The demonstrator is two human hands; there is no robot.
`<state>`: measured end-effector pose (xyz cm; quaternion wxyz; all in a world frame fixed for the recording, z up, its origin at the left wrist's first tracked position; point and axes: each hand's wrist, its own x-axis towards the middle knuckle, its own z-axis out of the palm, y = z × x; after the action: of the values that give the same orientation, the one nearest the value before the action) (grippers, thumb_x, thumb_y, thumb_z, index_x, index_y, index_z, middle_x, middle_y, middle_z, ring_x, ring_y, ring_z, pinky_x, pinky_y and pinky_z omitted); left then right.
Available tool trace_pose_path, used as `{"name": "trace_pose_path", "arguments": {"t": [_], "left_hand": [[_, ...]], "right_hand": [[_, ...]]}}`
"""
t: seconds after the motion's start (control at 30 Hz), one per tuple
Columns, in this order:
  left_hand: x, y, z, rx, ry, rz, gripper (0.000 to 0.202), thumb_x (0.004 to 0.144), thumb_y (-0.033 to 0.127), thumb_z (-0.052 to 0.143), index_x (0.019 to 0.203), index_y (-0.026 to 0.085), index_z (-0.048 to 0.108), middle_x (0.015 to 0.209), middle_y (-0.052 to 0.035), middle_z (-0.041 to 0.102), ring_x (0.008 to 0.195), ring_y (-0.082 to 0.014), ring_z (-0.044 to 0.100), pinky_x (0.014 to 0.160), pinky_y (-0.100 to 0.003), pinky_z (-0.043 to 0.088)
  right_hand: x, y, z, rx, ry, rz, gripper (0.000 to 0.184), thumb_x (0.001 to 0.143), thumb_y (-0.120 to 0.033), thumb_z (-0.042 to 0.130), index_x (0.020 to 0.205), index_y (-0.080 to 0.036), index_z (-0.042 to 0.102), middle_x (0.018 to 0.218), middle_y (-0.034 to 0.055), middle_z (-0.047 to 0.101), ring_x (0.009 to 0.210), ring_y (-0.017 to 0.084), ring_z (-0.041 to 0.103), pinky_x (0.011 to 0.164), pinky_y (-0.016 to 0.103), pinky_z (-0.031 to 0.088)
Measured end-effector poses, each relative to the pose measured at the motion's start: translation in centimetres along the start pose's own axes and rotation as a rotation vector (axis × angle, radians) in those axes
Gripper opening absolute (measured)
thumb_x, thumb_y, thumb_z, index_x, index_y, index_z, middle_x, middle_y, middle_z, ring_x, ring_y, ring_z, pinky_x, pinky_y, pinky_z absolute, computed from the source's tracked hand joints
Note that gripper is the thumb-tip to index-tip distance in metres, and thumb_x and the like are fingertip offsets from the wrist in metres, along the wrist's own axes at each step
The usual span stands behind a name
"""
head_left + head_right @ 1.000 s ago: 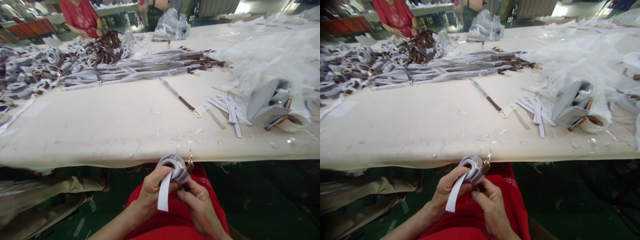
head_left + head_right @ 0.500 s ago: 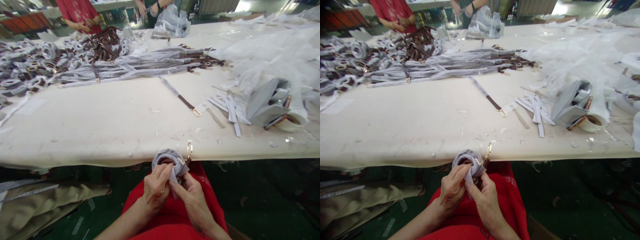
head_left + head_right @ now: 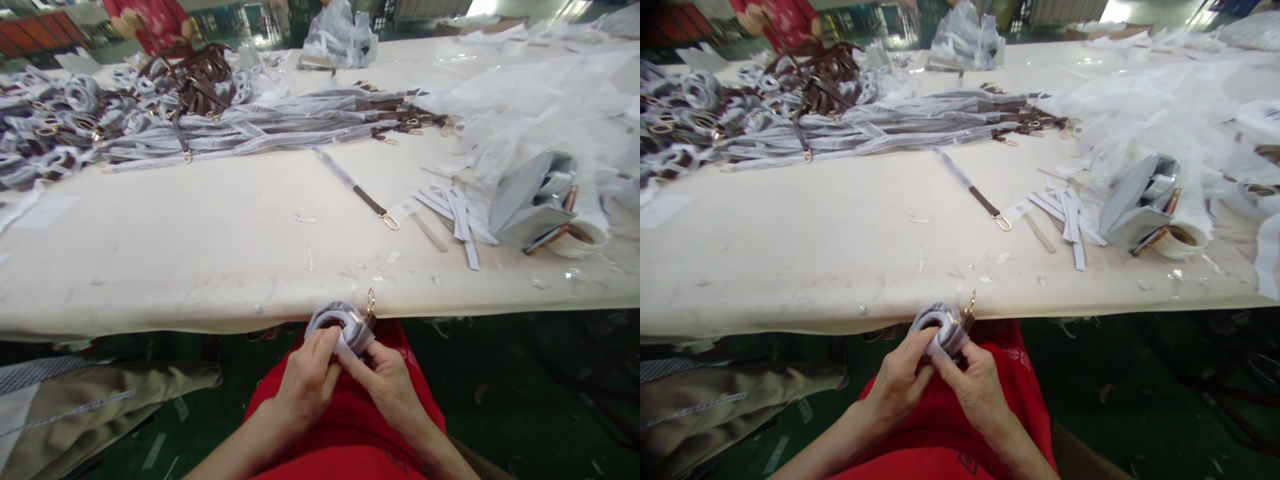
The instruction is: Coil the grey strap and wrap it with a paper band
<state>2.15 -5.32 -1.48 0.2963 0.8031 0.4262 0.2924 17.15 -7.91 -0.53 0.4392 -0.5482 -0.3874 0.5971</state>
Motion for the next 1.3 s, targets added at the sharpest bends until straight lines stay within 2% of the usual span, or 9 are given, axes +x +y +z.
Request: {"name": "trace_pose_path", "arguments": {"t": [0.17,0.3,0.37,0.47,0.63,0.8,0.97,1.13,1.3], "left_hand": [[0.9,1.0,-2.2,-0.422,-0.21,-0.354,0.041,0.072,0.016,0.056,0.113,0.012,0.056,0.104,-0.0096,0.063,0.092,-0.0213,0.059,0.087,-0.032,0.047],[1.2,1.1,-2.2,-0.672,-0.194,-0.635,0.044,0.069,0.03,0.063,0.109,0.012,0.061,0.09,-0.0053,0.064,0.071,-0.0173,0.057,0.062,-0.025,0.05],[1.2,1.0,-1.9,-0.712,-0.146,-0.714,0.043,0.068,0.032,0.064,0.106,0.012,0.063,0.086,-0.0046,0.064,0.064,-0.0149,0.054,0.051,-0.021,0.047],[1.2,0.9,-1.5,-0.729,-0.088,-0.723,0.042,0.065,0.03,0.067,0.102,0.011,0.066,0.087,-0.005,0.064,0.066,-0.0147,0.053,0.05,-0.019,0.047],[1.4,0.9,-1.6,-0.821,-0.107,-0.764,0.049,0.067,0.035,0.067,0.11,0.011,0.063,0.083,-0.004,0.061,0.056,-0.0115,0.048,0.04,-0.019,0.046],[1.3,0.7,-1.6,-0.814,-0.087,-0.778,0.048,0.067,0.034,0.069,0.108,0.01,0.064,0.083,-0.0053,0.063,0.059,-0.0123,0.05,0.04,-0.018,0.046],[1.1,0.4,-1.2,-0.798,-0.08,-0.802,0.049,0.065,0.034,0.07,0.107,0.01,0.064,0.082,-0.0041,0.062,0.052,-0.0095,0.048,0.039,-0.018,0.045],[1.2,0.7,-1.2,-0.816,-0.114,-0.808,0.048,0.064,0.034,0.07,0.104,0.01,0.065,0.075,-0.0017,0.059,0.048,-0.0076,0.044,0.039,-0.018,0.044],[1.3,0.9,-1.2,-0.793,-0.125,-0.806,0.046,0.063,0.034,0.069,0.102,0.009,0.066,0.072,-0.001,0.059,0.053,-0.0092,0.045,0.042,-0.017,0.042]], "right_hand": [[0.0,-0.1,-0.5,0.119,-0.034,0.08,0.037,0.071,-0.044,0.073,0.092,-0.014,0.072,0.082,0.0049,0.067,0.072,0.019,0.057,0.065,0.025,0.046],[0.0,0.1,-0.1,0.245,0.025,0.142,0.033,0.067,-0.043,0.078,0.082,-0.014,0.073,0.069,0.0024,0.064,0.059,0.012,0.05,0.055,0.02,0.04],[0.0,0.2,0.1,0.317,0.052,0.176,0.033,0.064,-0.043,0.08,0.077,-0.014,0.073,0.061,0.0007,0.06,0.052,0.009,0.046,0.05,0.018,0.036],[0.1,0.2,0.1,0.386,0.042,0.22,0.033,0.063,-0.043,0.08,0.075,-0.013,0.073,0.056,0.0011,0.059,0.049,0.008,0.045,0.046,0.017,0.032],[0.3,0.3,-0.2,0.478,-0.001,0.256,0.035,0.065,-0.045,0.078,0.072,-0.011,0.071,0.057,0.0029,0.059,0.049,0.009,0.048,0.045,0.018,0.031],[0.5,0.9,-0.9,0.634,-0.086,0.367,0.027,0.06,-0.031,0.079,0.077,-0.011,0.072,0.069,0.0044,0.064,0.054,0.011,0.054,0.05,0.019,0.037],[0.9,1.6,-1.3,0.776,-0.116,0.493,0.025,0.053,-0.018,0.068,0.078,-0.013,0.072,0.074,0.0049,0.067,0.062,0.015,0.056,0.063,0.026,0.046],[1.0,1.3,-1.0,0.767,-0.108,0.462,0.038,0.048,-0.015,0.056,0.082,-0.013,0.072,0.075,0.0047,0.066,0.063,0.016,0.053,0.062,0.025,0.044],[0.3,0.9,-0.7,0.614,-0.078,0.352,0.043,0.046,-0.01,0.048,0.082,-0.014,0.071,0.071,0.0018,0.065,0.065,0.015,0.052,0.06,0.021,0.039]]}}
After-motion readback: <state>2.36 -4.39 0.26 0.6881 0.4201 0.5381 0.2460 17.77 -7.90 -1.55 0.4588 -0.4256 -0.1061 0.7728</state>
